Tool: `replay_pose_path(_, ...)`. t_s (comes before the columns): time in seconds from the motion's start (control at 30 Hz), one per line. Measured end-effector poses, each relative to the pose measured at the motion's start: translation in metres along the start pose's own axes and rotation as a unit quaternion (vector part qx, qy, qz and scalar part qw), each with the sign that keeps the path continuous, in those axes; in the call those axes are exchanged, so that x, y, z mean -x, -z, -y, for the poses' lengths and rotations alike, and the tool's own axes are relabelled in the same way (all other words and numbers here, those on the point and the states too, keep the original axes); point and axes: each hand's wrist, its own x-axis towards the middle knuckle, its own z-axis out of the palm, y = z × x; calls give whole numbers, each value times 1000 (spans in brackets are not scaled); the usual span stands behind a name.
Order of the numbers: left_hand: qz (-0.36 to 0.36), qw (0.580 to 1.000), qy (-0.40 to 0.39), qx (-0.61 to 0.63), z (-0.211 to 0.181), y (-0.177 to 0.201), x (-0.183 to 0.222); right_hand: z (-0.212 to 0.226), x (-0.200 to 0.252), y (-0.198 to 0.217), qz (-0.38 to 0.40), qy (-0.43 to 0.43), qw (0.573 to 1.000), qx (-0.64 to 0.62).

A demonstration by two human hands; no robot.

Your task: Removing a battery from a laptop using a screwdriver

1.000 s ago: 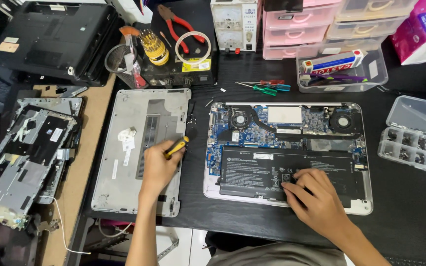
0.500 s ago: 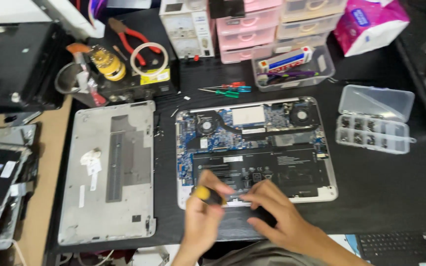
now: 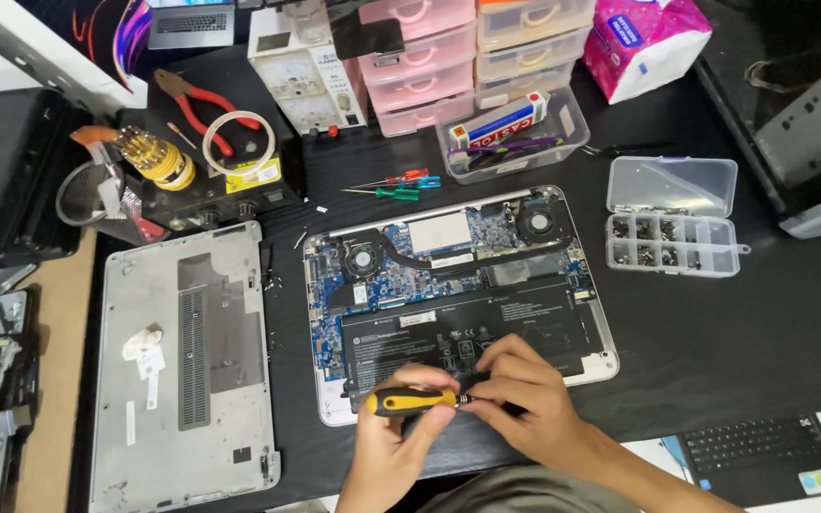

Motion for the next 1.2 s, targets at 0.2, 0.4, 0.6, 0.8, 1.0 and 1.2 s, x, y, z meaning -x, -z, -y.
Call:
replay_pose_path(0.2,-33,997,16,72,5,-4,3,-5,-6,9,-21,34,998,39)
replay_pose_path(0.4,-131,987,-76,51,28,27,-2,-20,-28,82,26,-156,978,135)
replay_pose_path(0.6,-254,964,-69,-47,50,56,9,-33,-26,138,135,-448,824,319)
replay_pose_path(0.8,-318,939,-97,-83,63,76,7,-38,-29,128,168,-477,801,322)
replay_pose_path(1.0,-335,939,-33,-67,59,75,6,-21,-44,113,163,-536,772,300)
replay_pose_path(1.2,-390,907,-86,134,72,86,7,-22,-42,108,163,-533,748,360)
